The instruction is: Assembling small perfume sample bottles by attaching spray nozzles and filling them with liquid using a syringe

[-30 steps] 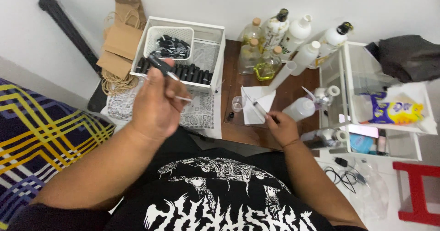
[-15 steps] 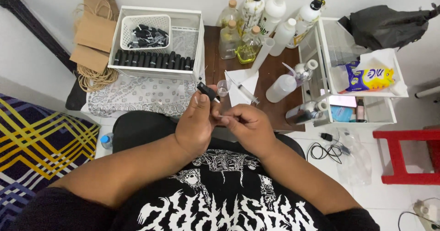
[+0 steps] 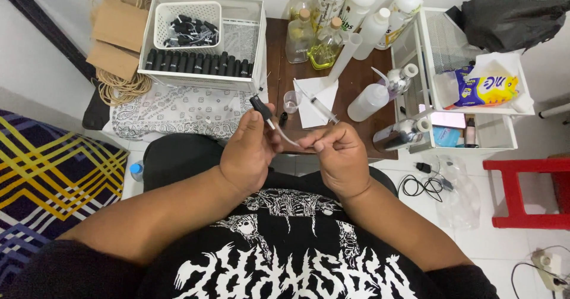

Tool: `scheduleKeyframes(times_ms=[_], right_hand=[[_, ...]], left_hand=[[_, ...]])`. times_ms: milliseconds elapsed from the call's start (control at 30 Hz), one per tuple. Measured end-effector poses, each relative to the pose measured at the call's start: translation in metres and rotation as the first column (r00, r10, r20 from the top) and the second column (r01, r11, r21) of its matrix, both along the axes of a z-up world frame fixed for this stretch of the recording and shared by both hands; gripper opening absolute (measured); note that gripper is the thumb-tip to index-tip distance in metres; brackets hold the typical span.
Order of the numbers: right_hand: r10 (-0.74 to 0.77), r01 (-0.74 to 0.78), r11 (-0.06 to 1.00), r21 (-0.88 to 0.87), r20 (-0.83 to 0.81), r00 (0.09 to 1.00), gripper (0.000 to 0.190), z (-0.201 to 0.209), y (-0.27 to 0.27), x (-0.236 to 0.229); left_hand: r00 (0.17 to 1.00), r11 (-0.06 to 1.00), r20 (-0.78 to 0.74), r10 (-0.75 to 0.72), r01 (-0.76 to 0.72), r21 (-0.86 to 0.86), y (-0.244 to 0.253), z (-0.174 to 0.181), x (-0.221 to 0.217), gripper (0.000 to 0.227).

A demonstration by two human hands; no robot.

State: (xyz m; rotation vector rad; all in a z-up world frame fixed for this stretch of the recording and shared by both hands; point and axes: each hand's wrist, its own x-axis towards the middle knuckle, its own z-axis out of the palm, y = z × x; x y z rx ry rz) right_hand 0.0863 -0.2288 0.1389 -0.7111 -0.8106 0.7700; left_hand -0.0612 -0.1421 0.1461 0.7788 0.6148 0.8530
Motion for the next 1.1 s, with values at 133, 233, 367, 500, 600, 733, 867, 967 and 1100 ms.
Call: scheduleKeyframes(times_ms=[133, 233, 367, 500, 600, 733, 867, 967, 1100], right_hand=[[-0.058, 0.061, 0.997, -0.045, 0.060, 0.997, 0.012, -0.003, 0.002, 0.003], [-0.140, 0.150, 0.986, -0.076, 0.128, 0.982, 0.007, -0.007, 0.001, 0.006], [-0.105, 0.180, 0.971, -0.159, 0.391, 0.914, 0.010, 0.013, -0.003, 0.000], [-0.041, 0.175, 0.965, -0.193, 0.547, 0.836, 0.009, 0.036, 0.000, 0.002], [-0.063, 0.176, 0.977, -0.121, 0.626, 0.778, 0.003, 0.040, 0.002, 0.000], [-0.089, 0.212, 0.973, -0.091, 0.700, 0.709, 0.003, 0.033, 0.001, 0.003], [-0.112, 0.236, 0.969, -0.078, 0.709, 0.696, 0.007, 0.038, 0.000, -0.001], [-0.123, 0.248, 0.966, -0.071, 0.718, 0.685, 0.007, 0.038, 0.000, 0.000], [-0.129, 0.250, 0.965, -0.075, 0.698, 0.704, 0.006, 0.036, 0.000, -0.001]], left_hand=[[0.999, 0.999, 0.031, -0.034, 0.034, -0.013, -0.003, 0.000, 0.000, 0.042], [0.997, 0.998, 0.022, -0.068, 0.068, 0.005, -0.001, -0.001, 0.000, 0.043], [0.996, 0.994, -0.003, -0.090, 0.090, 0.067, -0.002, 0.004, -0.004, 0.037], [0.993, 0.982, -0.013, -0.117, 0.118, 0.149, -0.002, 0.005, -0.005, 0.036], [0.991, 0.971, -0.030, -0.129, 0.132, 0.197, -0.002, 0.002, -0.002, 0.034], [0.992, 0.965, -0.042, -0.123, 0.129, 0.228, -0.003, 0.009, -0.004, 0.033], [0.992, 0.956, -0.040, -0.119, 0.126, 0.266, -0.006, 0.010, -0.003, 0.032], [0.991, 0.950, -0.044, -0.128, 0.136, 0.281, -0.003, 0.003, -0.002, 0.032], [0.991, 0.942, -0.060, -0.121, 0.134, 0.308, -0.005, 0.007, -0.004, 0.031]])
